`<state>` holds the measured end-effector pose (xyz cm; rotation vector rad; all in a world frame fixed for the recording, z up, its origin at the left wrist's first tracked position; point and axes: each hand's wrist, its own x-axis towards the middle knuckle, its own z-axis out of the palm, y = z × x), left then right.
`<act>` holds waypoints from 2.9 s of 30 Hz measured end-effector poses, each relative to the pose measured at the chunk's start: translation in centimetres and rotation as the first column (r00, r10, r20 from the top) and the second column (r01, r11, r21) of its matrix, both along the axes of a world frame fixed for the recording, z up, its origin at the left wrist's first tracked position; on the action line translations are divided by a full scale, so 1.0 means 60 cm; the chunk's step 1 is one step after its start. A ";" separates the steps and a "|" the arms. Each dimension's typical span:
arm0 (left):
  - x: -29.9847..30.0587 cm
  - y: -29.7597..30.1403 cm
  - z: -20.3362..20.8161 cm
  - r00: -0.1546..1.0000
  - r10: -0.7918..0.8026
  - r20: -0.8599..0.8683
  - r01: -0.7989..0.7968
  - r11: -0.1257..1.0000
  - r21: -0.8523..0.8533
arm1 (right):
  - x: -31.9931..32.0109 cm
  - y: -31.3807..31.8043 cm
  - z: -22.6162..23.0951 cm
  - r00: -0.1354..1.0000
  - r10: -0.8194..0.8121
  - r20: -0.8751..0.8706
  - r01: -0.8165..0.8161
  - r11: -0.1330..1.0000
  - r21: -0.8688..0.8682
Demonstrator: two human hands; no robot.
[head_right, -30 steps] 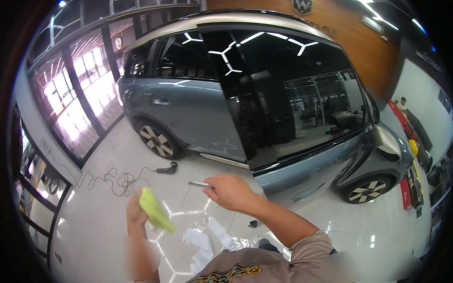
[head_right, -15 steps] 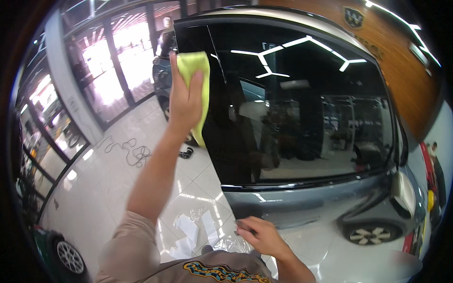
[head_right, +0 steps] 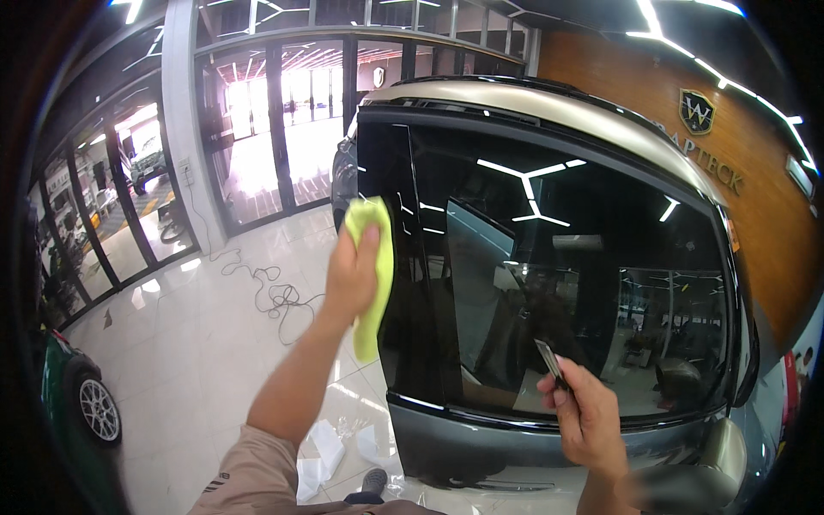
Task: The person trims excess tint film from the edges of a car window using a utility knife and wipes the surface with a yellow microfiber cloth. The person works along the window perimeter, peels away trimmed film, and smooths the remaining film with the cloth.
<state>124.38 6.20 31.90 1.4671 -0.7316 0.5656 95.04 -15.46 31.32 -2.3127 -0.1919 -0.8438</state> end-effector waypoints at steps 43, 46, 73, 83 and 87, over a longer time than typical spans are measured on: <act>0.076 0.130 0.284 0.833 -0.242 0.497 -0.367 0.431 0.824 | 0.267 0.069 0.183 0.862 -0.315 0.397 0.314 0.947 0.069; 0.033 0.123 0.283 0.780 -0.206 0.590 -0.531 0.279 0.800 | 0.235 0.049 0.156 0.858 -0.342 0.383 0.300 0.939 0.167; -0.194 0.046 0.024 0.749 -0.189 0.635 -0.658 -0.098 0.747 | -0.050 -0.051 -0.107 0.946 -0.260 0.196 0.109 0.820 0.561; -0.237 0.044 -0.068 0.796 -0.339 0.501 -0.581 -0.202 0.788 | -0.091 -0.040 -0.153 0.961 -0.246 0.129 0.118 0.782 0.612; -0.242 0.043 -0.089 0.762 -0.408 0.504 -0.606 -0.172 0.777 | -0.093 -0.026 -0.169 0.964 -0.251 0.088 0.144 0.772 0.620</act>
